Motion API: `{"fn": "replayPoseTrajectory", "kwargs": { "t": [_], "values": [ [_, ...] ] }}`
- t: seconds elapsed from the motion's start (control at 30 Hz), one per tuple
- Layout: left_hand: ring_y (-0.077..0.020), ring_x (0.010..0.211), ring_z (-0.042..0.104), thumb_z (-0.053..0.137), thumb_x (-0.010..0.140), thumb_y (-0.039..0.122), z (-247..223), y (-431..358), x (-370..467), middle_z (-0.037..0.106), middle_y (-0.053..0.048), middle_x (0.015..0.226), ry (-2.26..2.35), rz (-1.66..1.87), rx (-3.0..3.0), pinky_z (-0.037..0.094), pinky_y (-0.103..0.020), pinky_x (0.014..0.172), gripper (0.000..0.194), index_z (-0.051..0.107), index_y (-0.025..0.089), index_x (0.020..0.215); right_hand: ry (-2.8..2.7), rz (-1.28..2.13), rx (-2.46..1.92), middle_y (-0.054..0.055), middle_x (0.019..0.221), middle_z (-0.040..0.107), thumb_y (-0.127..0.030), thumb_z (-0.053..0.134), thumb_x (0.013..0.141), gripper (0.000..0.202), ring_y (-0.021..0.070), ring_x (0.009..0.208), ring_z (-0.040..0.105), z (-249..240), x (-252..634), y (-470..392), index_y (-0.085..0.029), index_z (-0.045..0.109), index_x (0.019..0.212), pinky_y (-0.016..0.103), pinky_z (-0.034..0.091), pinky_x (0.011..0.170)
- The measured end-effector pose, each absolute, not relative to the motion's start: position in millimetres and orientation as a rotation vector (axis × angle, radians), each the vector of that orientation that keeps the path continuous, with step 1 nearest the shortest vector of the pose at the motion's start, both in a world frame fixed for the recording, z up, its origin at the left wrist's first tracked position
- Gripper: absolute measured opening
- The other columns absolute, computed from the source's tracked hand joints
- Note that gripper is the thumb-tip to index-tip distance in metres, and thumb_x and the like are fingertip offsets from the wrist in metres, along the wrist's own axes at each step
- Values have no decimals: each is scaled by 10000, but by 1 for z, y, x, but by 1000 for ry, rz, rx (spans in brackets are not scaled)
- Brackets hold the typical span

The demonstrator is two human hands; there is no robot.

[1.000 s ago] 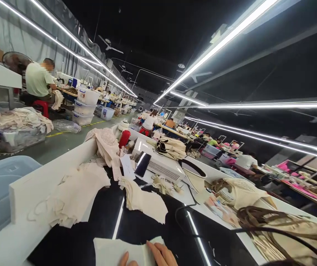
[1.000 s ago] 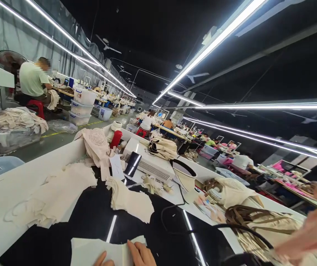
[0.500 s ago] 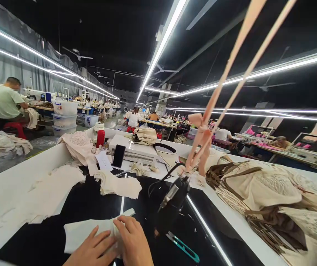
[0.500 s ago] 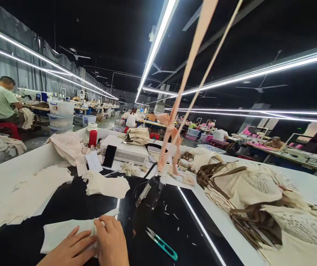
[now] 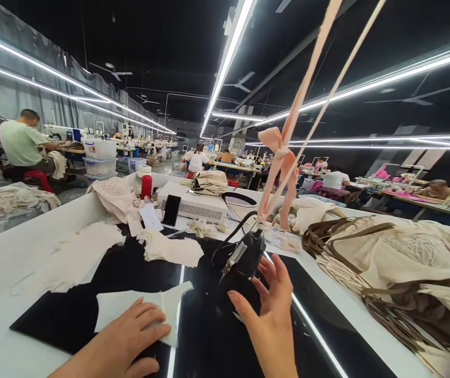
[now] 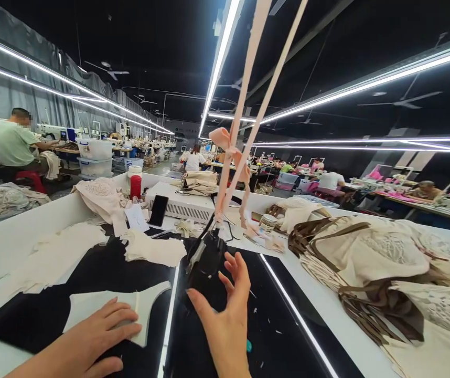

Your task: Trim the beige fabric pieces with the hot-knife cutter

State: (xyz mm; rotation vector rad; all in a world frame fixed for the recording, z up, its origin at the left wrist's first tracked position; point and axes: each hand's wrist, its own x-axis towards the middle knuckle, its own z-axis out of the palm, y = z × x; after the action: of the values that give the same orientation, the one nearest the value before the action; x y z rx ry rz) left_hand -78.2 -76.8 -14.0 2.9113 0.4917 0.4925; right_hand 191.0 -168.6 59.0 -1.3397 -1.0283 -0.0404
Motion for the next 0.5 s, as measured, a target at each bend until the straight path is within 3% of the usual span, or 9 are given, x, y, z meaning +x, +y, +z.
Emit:
{"fn": "replayPoseTrajectory", "kwargs": {
  "t": [0.1,0.17,0.27,0.5],
  "values": [
    [-216,1205,635,724,930,333,-9,-80,-72,680,-17,1265,482,584,2860,389,-459,1207,476,582,302,1383,-951,185,-1354,96,1437,561,-601,776,767,893,324,1282,570,76,178,-157,-288,384,1506,453,500,1007],
    [-199,1171,645,716,944,368,-10,-80,-68,687,-5,1220,488,627,2858,378,-462,1213,413,607,297,1336,-921,222,-1355,71,1227,684,-581,757,791,673,295,1092,671,86,168,-154,-255,535,1336,409,522,926],
    [-212,1235,612,708,948,442,-16,-80,-64,677,-12,1283,480,753,2896,379,-451,1214,388,624,278,1289,-892,192,-1394,19,942,713,-552,757,799,436,250,840,693,93,161,-152,-228,624,1058,368,516,811],
    [-181,1248,618,710,952,467,-45,-69,-56,699,-2,1275,426,747,2954,343,-386,1233,398,611,252,1271,-932,96,-1405,21,931,704,-603,790,721,541,236,725,684,85,166,-142,-221,598,1052,363,525,716]
  ]
}}
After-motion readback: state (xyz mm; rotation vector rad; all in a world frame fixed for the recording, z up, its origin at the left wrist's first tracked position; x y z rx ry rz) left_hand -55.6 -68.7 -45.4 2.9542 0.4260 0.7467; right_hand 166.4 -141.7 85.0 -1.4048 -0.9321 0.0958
